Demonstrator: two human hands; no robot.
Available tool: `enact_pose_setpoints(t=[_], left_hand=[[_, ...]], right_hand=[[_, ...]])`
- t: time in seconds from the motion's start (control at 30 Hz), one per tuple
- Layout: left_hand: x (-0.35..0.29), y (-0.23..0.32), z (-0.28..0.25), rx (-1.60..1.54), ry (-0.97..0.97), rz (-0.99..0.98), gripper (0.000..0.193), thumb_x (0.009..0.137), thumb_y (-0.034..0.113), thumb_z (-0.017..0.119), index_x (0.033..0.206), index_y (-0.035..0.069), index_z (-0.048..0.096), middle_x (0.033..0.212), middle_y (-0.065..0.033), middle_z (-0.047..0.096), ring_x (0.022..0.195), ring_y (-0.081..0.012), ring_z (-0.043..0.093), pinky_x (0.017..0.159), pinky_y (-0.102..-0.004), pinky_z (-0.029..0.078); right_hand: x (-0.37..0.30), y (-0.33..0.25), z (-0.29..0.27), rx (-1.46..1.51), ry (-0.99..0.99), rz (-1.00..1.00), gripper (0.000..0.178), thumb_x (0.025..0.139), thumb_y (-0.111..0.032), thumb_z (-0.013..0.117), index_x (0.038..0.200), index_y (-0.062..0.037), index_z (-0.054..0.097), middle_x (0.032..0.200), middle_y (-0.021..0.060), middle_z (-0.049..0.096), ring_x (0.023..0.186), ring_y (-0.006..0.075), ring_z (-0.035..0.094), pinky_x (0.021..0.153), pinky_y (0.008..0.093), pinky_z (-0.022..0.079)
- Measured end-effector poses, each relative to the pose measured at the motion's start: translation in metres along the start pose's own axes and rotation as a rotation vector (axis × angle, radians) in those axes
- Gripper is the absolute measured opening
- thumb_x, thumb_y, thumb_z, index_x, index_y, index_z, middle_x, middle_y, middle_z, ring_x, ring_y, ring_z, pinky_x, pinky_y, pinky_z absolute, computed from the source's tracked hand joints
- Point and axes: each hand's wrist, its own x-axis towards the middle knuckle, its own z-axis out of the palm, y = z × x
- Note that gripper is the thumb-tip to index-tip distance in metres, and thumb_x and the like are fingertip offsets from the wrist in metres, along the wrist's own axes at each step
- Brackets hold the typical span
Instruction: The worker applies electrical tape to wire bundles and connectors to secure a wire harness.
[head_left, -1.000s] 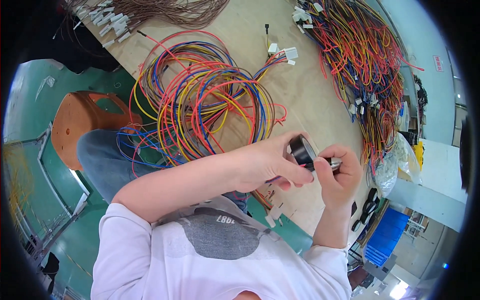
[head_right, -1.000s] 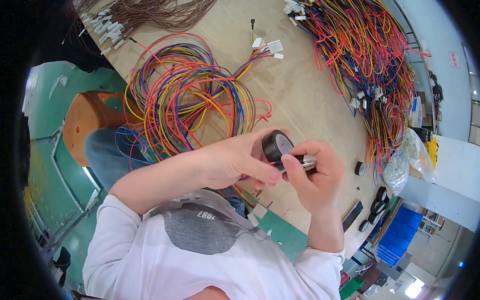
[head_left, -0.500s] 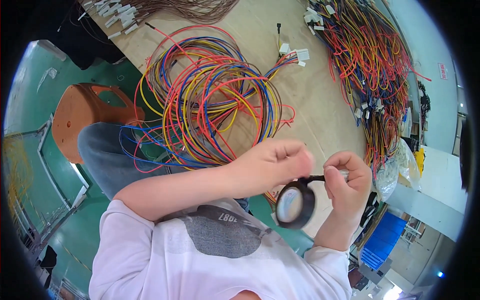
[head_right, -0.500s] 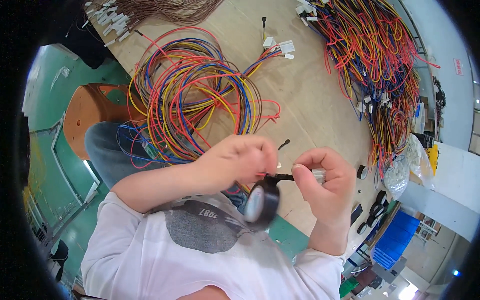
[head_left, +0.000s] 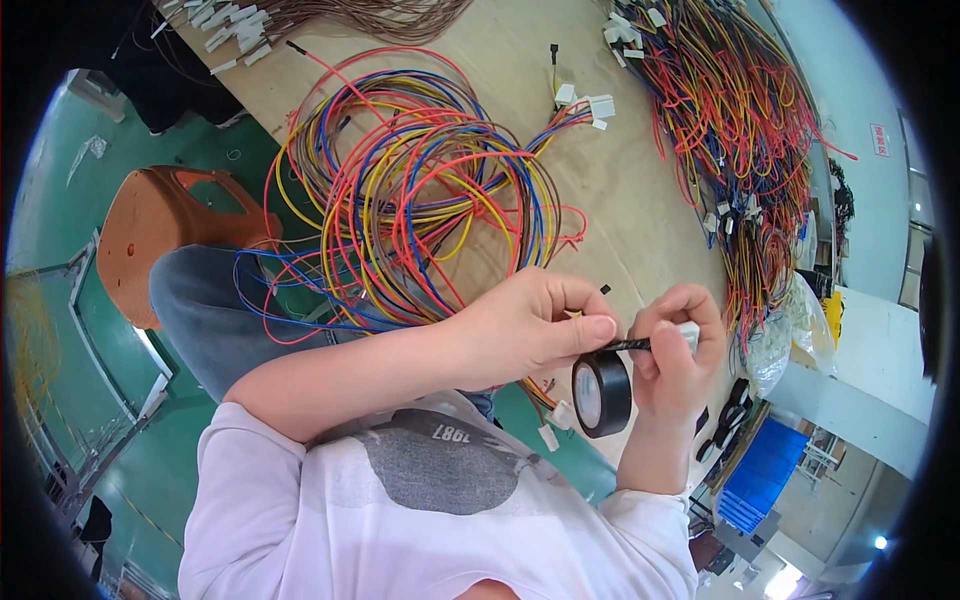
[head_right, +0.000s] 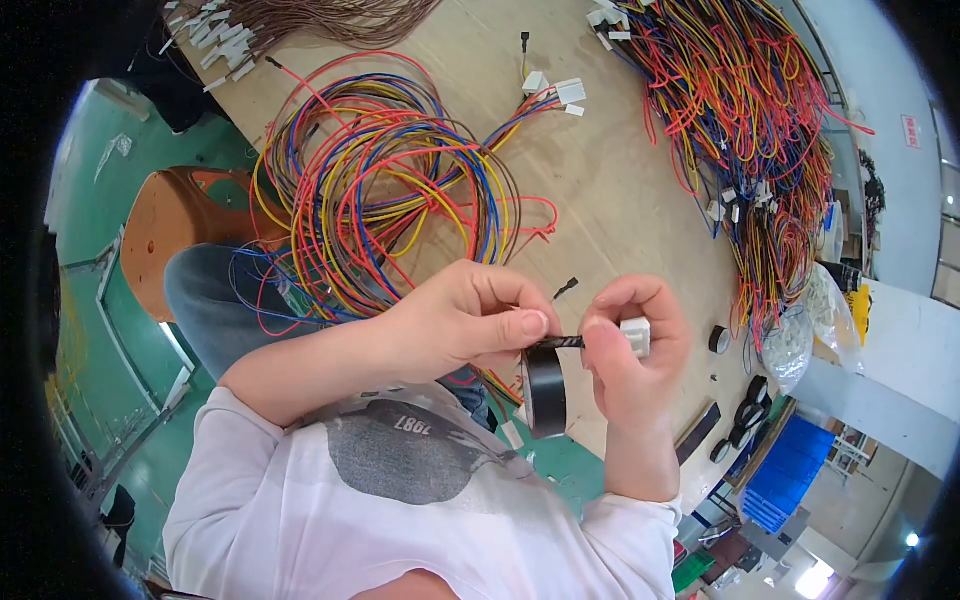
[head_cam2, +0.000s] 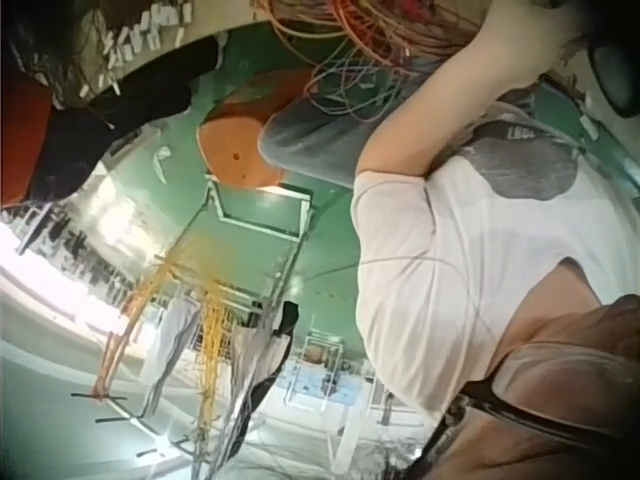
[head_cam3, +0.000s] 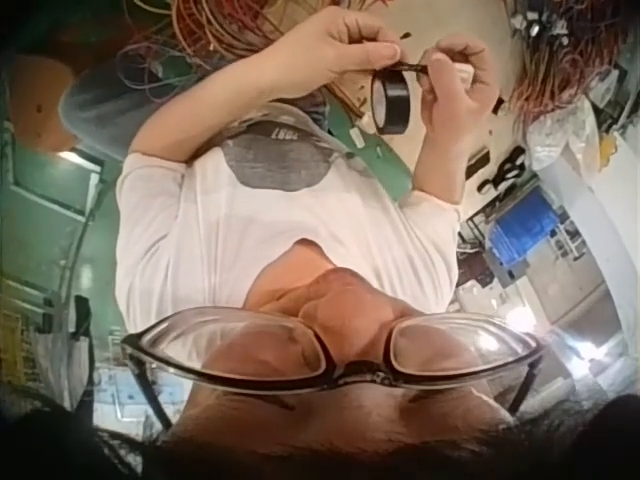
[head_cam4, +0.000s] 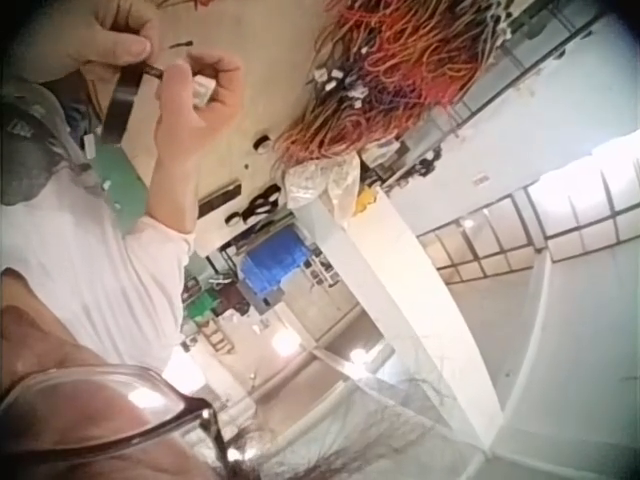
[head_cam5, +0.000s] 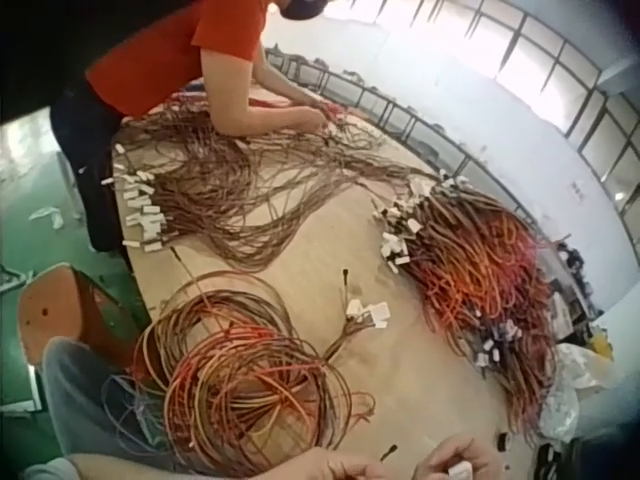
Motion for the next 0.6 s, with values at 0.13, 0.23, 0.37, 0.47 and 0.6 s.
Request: enact_pose_setpoints(t=[0.13,0.23,0.37,0.47,0.6], left_hand=[[-0.0013,0.0012,0.0011,0.12,0.017,-0.006,0.008,0.079,0.006,0.061,0.085,0.003,0.056,0.079,0.0015,0.054,0.068,-0.0046,0.049,0.061,-0.019,0.041],[-0.0023,-0.0002,0.0016,0.163,0.004,0.048,0.008,0.079,0.007,0.061,0.084,0.002,0.056,0.081,0.0011,0.054,0.07,-0.0048,0.05,0.063,-0.0189,0.041],[-0.0001,-0.0045,-0.0003,0.117,0.007,0.089,0.007,0.079,0.006,0.061,0.083,0.002,0.057,0.082,0.0009,0.054,0.072,-0.0051,0.051,0.065,-0.0193,0.042],[-0.0006,-0.0057,0.0004,0.148,0.031,0.163,0.007,0.079,0.007,0.062,0.081,0.002,0.057,0.082,0.0003,0.055,0.073,-0.0048,0.052,0.066,-0.0196,0.042],[-0.0035,-0.0022,0.0061,0.207,0.022,0.081,0.021,0.076,0.005,0.064,0.093,0.002,0.054,0.08,0.0011,0.048,0.073,-0.0058,0.052,0.063,-0.02,0.043]], right_hand=[[0.0003,0.0,0.004,-0.047,0.058,-0.031,0.018,0.069,0.006,0.057,0.085,-0.0009,0.05,0.069,0.0027,0.051,0.049,0.0046,0.044,0.044,0.0165,0.034],[-0.0008,0.0017,0.0026,-0.038,0.062,-0.089,0.021,0.068,0.006,0.058,0.087,-0.0009,0.05,0.071,0.0024,0.051,0.052,0.0048,0.045,0.047,0.0163,0.035],[0.0004,0.0059,-0.0007,-0.013,-0.092,-0.184,0.024,0.068,0.006,0.06,0.089,-0.0008,0.05,0.073,0.0024,0.051,0.057,0.0052,0.047,0.05,0.0163,0.035],[-0.001,0.0061,0.0,-0.057,-0.05,-0.144,0.025,0.068,0.006,0.061,0.09,-0.0005,0.05,0.074,0.0024,0.051,0.059,0.0055,0.047,0.051,0.0167,0.036],[-0.0004,0.005,0.0044,0.022,0.048,-0.043,0.022,0.07,0.006,0.061,0.089,-0.0004,0.051,0.074,0.0021,0.052,0.058,0.0051,0.047,0.049,0.0168,0.036]])
